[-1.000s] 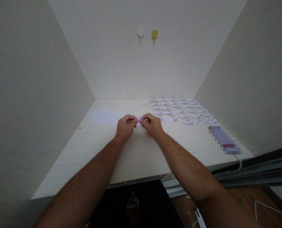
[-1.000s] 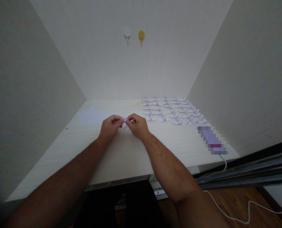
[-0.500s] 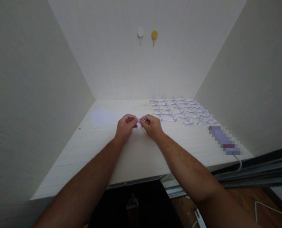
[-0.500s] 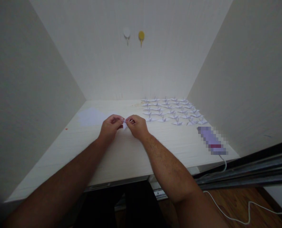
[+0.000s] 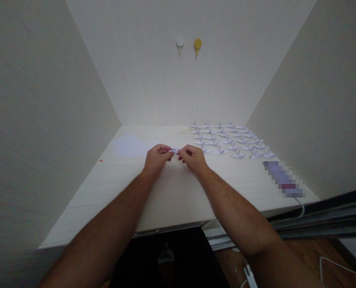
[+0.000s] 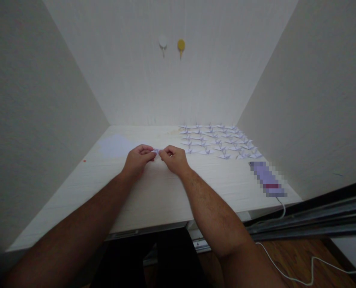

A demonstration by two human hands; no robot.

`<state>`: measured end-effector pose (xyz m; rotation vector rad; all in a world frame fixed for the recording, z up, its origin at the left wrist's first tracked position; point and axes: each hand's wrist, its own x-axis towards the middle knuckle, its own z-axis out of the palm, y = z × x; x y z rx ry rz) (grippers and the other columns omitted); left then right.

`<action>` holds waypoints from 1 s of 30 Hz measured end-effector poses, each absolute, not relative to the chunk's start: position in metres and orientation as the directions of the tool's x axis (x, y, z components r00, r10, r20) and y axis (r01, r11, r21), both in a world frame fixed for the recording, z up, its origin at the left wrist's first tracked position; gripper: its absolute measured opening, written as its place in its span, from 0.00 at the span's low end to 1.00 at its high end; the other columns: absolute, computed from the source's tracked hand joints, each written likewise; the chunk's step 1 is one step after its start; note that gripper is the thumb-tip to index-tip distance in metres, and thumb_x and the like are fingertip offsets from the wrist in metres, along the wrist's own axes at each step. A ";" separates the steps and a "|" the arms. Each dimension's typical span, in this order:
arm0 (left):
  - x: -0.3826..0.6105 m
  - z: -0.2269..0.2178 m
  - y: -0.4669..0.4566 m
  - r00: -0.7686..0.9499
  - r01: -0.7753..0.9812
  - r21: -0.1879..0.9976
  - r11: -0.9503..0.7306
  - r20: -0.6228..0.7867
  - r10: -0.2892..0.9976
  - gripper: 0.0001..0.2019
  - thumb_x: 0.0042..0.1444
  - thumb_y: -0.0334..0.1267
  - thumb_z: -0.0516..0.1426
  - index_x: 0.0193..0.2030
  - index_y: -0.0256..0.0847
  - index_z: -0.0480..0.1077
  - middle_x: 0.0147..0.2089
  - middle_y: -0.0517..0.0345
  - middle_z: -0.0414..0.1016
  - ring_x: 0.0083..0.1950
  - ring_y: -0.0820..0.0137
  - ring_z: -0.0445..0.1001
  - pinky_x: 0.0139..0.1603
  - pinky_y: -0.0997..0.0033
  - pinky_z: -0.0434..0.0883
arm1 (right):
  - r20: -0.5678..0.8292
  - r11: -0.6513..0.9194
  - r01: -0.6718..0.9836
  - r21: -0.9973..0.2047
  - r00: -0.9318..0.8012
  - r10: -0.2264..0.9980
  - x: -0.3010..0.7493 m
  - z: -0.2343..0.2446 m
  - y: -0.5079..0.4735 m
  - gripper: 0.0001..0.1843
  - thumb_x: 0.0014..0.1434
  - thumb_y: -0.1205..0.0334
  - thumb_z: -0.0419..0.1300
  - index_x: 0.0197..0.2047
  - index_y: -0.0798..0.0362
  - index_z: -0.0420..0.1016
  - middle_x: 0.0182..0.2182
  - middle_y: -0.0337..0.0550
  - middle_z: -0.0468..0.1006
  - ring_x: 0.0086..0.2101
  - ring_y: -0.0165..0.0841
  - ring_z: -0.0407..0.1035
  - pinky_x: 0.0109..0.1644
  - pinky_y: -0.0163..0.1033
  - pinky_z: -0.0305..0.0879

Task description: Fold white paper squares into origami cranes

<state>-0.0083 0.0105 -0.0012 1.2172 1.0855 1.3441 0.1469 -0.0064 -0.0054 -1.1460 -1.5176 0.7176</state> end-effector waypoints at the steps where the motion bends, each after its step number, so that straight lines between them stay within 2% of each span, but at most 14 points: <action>1: -0.009 -0.001 0.010 -0.017 -0.079 0.988 -0.131 0.130 0.991 0.12 0.38 0.35 0.67 0.29 0.37 0.72 0.24 0.60 0.73 0.24 0.75 0.69 0.27 0.76 0.64 | 0.377 0.356 0.281 -0.891 0.023 0.926 0.147 -0.007 -0.005 0.11 0.54 0.53 0.62 0.30 0.53 0.72 0.23 0.36 0.75 0.25 0.28 0.68 0.30 0.33 0.64; 5: -0.010 0.005 0.007 -0.003 0.046 0.980 -0.196 0.196 0.981 0.09 0.41 0.37 0.67 0.27 0.37 0.73 0.24 0.59 0.74 0.25 0.75 0.68 0.27 0.76 0.63 | 0.362 0.331 0.279 -0.901 0.066 0.930 0.147 -0.012 -0.001 0.21 0.49 0.54 0.67 0.45 0.50 0.70 0.25 0.34 0.76 0.25 0.28 0.70 0.30 0.33 0.64; 7: -0.010 0.007 0.005 0.005 0.116 0.964 -0.240 0.241 0.971 0.08 0.41 0.37 0.67 0.27 0.38 0.75 0.26 0.58 0.76 0.26 0.74 0.69 0.28 0.75 0.63 | 0.347 0.313 0.333 -0.890 0.047 0.937 0.147 -0.011 -0.001 0.16 0.52 0.53 0.65 0.42 0.51 0.73 0.24 0.35 0.76 0.25 0.28 0.70 0.30 0.33 0.63; 9: -0.011 0.009 0.004 0.008 0.157 0.951 -0.268 0.270 0.963 0.07 0.41 0.37 0.67 0.27 0.38 0.76 0.26 0.58 0.76 0.26 0.73 0.68 0.27 0.75 0.63 | 0.336 0.307 0.403 -0.862 0.002 0.942 0.148 -0.009 -0.003 0.11 0.55 0.52 0.63 0.33 0.52 0.75 0.22 0.37 0.76 0.24 0.28 0.68 0.29 0.32 0.61; 13: -0.014 0.009 0.006 0.055 0.126 0.964 -0.232 0.227 0.972 0.08 0.42 0.38 0.67 0.29 0.37 0.77 0.22 0.59 0.73 0.23 0.74 0.66 0.27 0.74 0.63 | 0.360 0.365 0.446 -0.817 -0.100 0.928 0.150 -0.003 -0.007 0.14 0.57 0.53 0.60 0.25 0.54 0.74 0.19 0.37 0.74 0.22 0.26 0.64 0.27 0.32 0.58; 16: -0.016 0.008 0.008 0.143 -0.084 0.991 -0.106 0.117 0.983 0.11 0.40 0.39 0.68 0.28 0.36 0.75 0.26 0.55 0.75 0.28 0.72 0.72 0.33 0.70 0.70 | 0.333 0.359 0.302 -0.883 -0.135 0.933 0.151 -0.001 -0.007 0.14 0.55 0.53 0.61 0.25 0.54 0.73 0.20 0.37 0.74 0.21 0.25 0.65 0.26 0.31 0.60; 20: -0.019 0.012 0.007 0.278 -0.304 0.948 0.090 -0.001 0.961 0.12 0.40 0.38 0.69 0.25 0.35 0.72 0.28 0.54 0.76 0.30 0.70 0.75 0.39 0.65 0.73 | 0.239 0.240 -0.019 -0.971 -0.197 0.951 0.152 0.001 -0.006 0.13 0.50 0.53 0.65 0.25 0.54 0.72 0.20 0.37 0.75 0.21 0.26 0.67 0.26 0.33 0.66; 24: -0.023 0.014 0.006 0.399 -0.370 0.912 0.180 -0.018 0.917 0.12 0.43 0.39 0.68 0.26 0.34 0.72 0.28 0.51 0.76 0.30 0.68 0.75 0.39 0.64 0.73 | 0.198 0.144 -0.204 -0.968 -0.276 0.941 0.151 0.005 -0.008 0.14 0.47 0.52 0.69 0.26 0.54 0.74 0.21 0.38 0.76 0.23 0.28 0.69 0.28 0.34 0.69; 30: -0.027 0.013 0.007 0.498 -0.394 0.880 0.264 -0.037 0.866 0.10 0.44 0.38 0.67 0.26 0.35 0.73 0.28 0.51 0.76 0.31 0.66 0.75 0.38 0.63 0.74 | 0.190 0.060 -0.311 -0.949 -0.406 0.894 0.153 0.009 -0.013 0.17 0.45 0.50 0.71 0.26 0.55 0.73 0.22 0.38 0.76 0.23 0.28 0.70 0.29 0.34 0.70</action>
